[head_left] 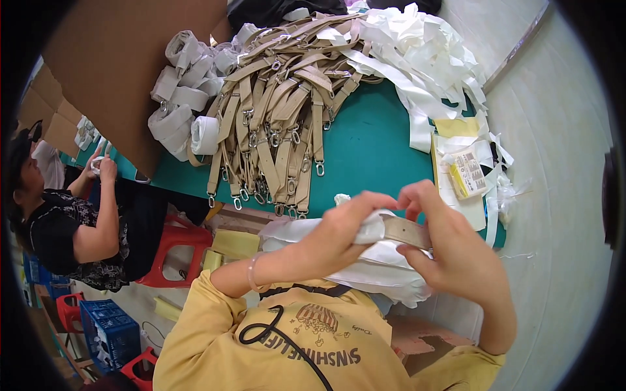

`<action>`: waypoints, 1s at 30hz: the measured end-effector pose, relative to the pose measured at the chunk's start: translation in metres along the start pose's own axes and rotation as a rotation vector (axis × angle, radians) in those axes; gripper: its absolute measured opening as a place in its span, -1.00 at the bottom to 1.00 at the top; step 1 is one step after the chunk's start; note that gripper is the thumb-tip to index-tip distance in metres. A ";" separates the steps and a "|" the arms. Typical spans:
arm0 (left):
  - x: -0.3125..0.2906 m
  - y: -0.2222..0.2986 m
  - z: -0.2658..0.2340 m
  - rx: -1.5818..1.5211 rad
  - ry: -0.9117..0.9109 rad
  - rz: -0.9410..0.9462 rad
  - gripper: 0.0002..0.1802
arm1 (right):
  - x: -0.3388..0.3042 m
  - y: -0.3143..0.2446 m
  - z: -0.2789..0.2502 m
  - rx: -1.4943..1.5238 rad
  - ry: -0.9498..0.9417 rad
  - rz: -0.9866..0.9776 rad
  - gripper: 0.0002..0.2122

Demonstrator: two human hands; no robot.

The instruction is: Assembling and wrapping belt straps with white protective material in a factory setting.

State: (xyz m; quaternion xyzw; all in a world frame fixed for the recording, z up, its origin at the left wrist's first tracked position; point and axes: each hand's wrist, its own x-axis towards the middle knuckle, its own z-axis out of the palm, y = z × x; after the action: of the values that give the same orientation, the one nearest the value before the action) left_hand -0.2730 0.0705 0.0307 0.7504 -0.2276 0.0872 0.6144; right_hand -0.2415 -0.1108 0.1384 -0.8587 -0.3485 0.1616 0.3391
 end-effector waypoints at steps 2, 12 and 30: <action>0.001 -0.001 -0.016 0.091 0.017 0.031 -0.54 | -0.012 0.043 0.018 0.102 -0.093 0.134 -0.55; -0.008 -0.030 0.000 0.155 -0.137 0.065 -0.24 | -0.059 0.014 -0.014 -0.323 0.340 -0.021 -0.59; -0.052 -0.078 -0.002 0.021 -0.235 -0.139 -0.36 | -0.024 0.006 -0.005 -0.542 0.076 -0.106 -0.52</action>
State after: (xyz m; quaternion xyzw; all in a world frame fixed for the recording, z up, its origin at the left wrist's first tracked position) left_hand -0.2838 0.0961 -0.0587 0.7757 -0.2444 -0.0415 0.5804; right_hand -0.2528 -0.1328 0.1389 -0.9041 -0.4106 0.0120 0.1177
